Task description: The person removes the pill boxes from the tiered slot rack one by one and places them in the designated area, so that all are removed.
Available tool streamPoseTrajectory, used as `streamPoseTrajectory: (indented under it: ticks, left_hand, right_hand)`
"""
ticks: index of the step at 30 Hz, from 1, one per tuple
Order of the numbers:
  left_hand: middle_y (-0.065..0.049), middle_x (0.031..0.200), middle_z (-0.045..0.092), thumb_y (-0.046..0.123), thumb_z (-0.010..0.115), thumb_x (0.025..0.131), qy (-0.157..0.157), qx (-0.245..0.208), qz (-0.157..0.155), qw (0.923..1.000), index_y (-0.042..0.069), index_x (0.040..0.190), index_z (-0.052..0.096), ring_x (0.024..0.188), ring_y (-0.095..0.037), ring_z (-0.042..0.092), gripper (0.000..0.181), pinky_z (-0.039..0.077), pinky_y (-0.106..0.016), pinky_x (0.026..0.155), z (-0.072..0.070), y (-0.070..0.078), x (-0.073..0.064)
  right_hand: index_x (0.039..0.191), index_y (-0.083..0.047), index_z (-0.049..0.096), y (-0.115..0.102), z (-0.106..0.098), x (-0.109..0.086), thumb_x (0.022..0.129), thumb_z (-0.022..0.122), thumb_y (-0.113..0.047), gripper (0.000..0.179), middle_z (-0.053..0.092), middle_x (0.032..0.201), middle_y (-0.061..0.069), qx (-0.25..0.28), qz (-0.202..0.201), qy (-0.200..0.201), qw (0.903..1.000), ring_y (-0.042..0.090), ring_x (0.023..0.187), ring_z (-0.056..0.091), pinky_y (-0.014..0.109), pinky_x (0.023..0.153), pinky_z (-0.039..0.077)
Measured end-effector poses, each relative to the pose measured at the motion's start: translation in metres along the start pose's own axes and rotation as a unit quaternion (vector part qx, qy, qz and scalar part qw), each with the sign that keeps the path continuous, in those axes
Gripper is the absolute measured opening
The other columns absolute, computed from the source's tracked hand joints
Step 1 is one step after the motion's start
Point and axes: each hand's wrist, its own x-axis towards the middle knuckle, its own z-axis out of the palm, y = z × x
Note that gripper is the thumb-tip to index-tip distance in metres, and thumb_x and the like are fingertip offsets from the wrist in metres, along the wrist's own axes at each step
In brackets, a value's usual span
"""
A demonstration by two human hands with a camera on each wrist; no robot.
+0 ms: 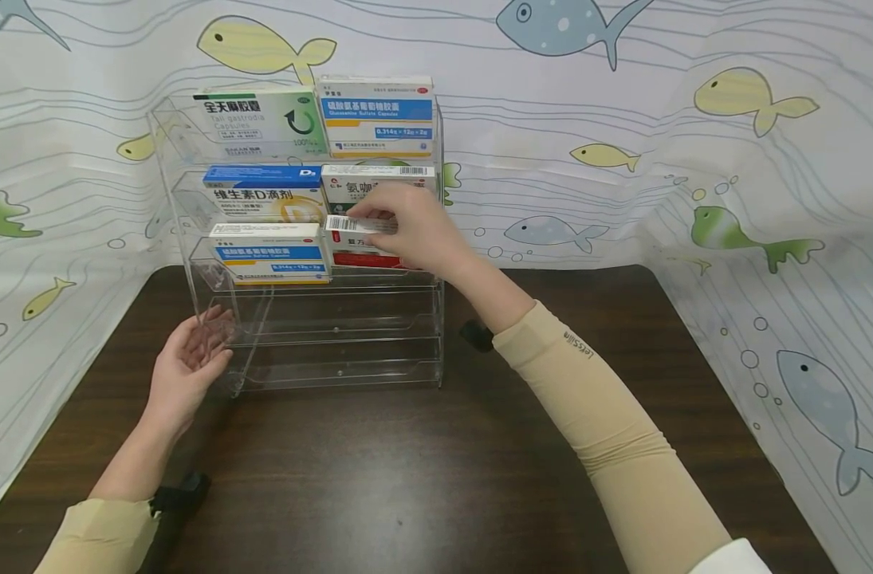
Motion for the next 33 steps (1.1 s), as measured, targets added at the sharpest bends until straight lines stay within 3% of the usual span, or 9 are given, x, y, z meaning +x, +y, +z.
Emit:
streamPoseTrajectory:
  ticks: [8,17,25,33]
  left_hand:
    - [0.018,0.14,0.061,-0.022,0.057,0.096,-0.002,-0.019,0.007,0.9998,0.007,0.151,0.049,0.124,0.011,0.06,0.063,0.047,-0.001,0.1,0.0,0.0,0.0]
    - [0.017,0.142,0.06,-0.02,0.057,0.097,-0.002,-0.003,0.002,1.0,0.007,0.153,0.047,0.124,0.012,0.059,0.063,0.047,0.0,0.1,0.001,0.001,0.0]
    - [0.017,0.141,0.061,-0.024,0.055,0.096,-0.006,-0.017,0.006,0.9998,0.007,0.153,0.047,0.124,0.011,0.06,0.064,0.047,-0.001,0.1,0.001,0.0,-0.001]
    - [0.016,0.143,0.059,-0.02,0.056,0.098,-0.013,-0.003,0.007,0.9999,0.005,0.155,0.044,0.126,0.012,0.058,0.063,0.046,0.0,0.101,-0.001,-0.001,-0.001]
  right_hand:
    - [0.128,-0.008,0.076,-0.01,-0.019,0.005,0.095,0.082,-0.012,0.033,0.076,0.129,0.006,0.01,-0.017,0.031,0.9993,0.016,0.114,0.07,0.023,0.101,0.058]
    - [0.129,-0.007,0.076,-0.02,-0.039,0.002,0.095,0.081,-0.013,0.034,0.075,0.131,0.007,0.017,-0.026,0.055,0.998,0.015,0.113,0.069,0.021,0.099,0.057]
    - [0.128,-0.004,0.075,-0.024,-0.062,-0.011,0.096,0.08,-0.009,0.033,0.074,0.127,0.009,0.033,-0.056,0.072,0.9953,0.017,0.112,0.072,0.027,0.1,0.061]
    - [0.127,-0.005,0.076,-0.017,-0.082,-0.027,0.095,0.081,-0.01,0.032,0.076,0.127,0.008,0.017,-0.056,0.077,0.9953,0.016,0.11,0.071,0.029,0.1,0.061]
